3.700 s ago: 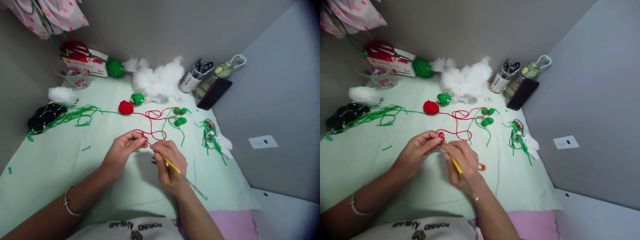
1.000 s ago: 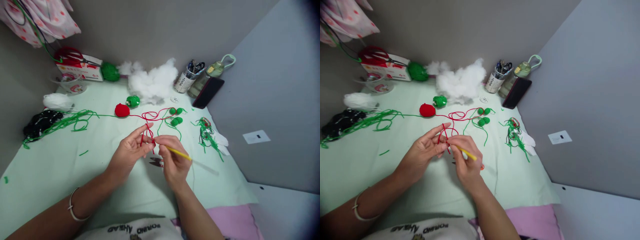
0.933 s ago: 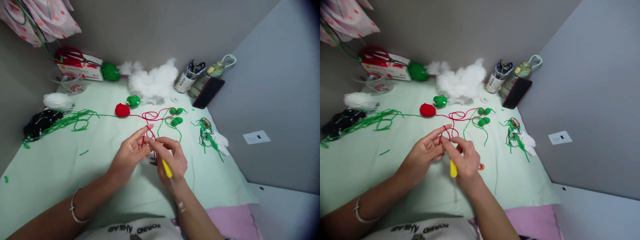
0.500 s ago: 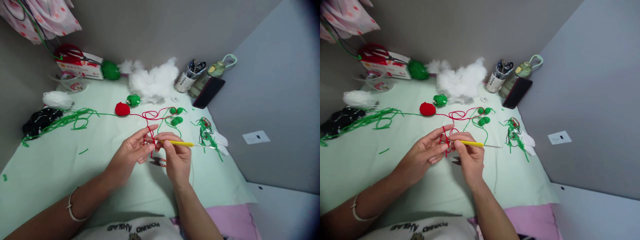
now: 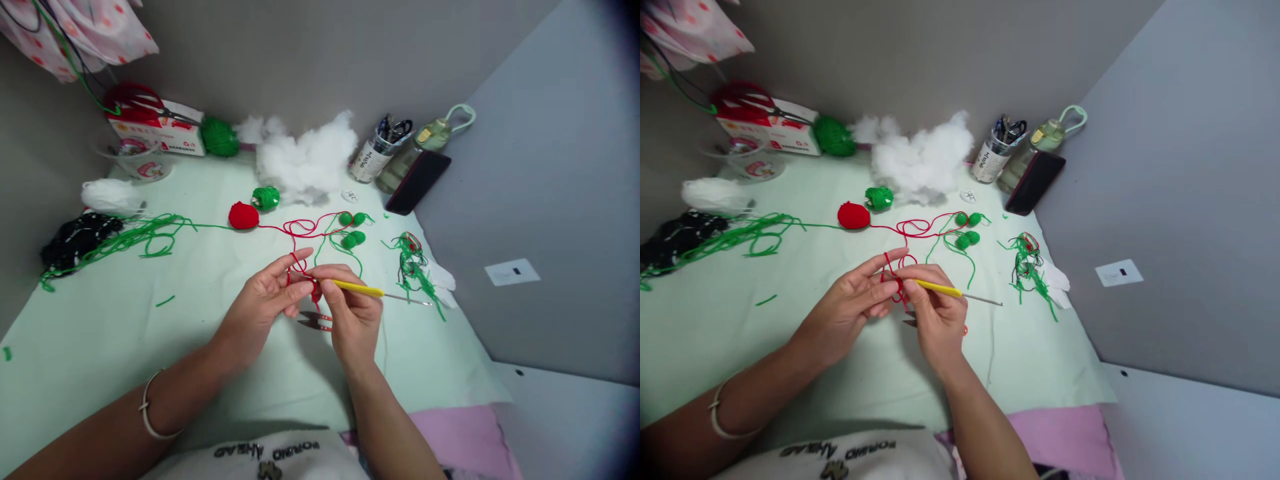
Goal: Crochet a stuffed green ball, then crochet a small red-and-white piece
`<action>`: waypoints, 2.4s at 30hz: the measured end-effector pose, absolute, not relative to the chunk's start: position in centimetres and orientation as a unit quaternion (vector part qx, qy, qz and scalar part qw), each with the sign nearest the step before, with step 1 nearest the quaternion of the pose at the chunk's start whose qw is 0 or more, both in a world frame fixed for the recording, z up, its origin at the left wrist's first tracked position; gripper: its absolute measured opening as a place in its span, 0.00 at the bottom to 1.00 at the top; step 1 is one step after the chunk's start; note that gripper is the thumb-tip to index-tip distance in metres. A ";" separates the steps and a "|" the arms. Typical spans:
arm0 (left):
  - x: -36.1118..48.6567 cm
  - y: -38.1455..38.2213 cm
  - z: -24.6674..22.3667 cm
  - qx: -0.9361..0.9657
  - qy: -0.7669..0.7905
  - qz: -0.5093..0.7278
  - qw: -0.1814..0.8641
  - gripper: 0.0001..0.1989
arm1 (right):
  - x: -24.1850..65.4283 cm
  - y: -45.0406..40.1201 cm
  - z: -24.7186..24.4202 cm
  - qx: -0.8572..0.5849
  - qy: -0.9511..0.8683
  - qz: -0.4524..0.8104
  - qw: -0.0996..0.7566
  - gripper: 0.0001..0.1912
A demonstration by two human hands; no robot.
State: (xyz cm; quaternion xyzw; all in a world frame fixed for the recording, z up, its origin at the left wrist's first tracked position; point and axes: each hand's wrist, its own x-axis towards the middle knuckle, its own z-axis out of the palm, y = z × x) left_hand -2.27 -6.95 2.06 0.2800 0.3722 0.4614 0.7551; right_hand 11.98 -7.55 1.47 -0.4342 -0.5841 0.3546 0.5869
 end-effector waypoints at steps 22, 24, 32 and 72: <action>-2.2 -7.3 1.9 0.254 0.352 0.453 0.778 0.24 | 12.0 -8.2 0.7 -0.439 -0.695 0.139 0.553 0.16; -2.3 -7.2 1.9 0.235 0.339 0.431 0.803 0.19 | 12.2 -8.2 0.9 -0.440 -0.655 0.202 0.580 0.14; -3.3 -6.7 2.3 0.242 0.356 0.427 0.795 0.17 | 13.3 -7.6 1.7 -0.395 -0.515 0.467 0.601 0.10; -3.2 -6.9 2.5 0.257 0.383 0.460 0.759 0.15 | 12.9 -7.6 1.3 -0.421 -0.489 0.434 0.629 0.08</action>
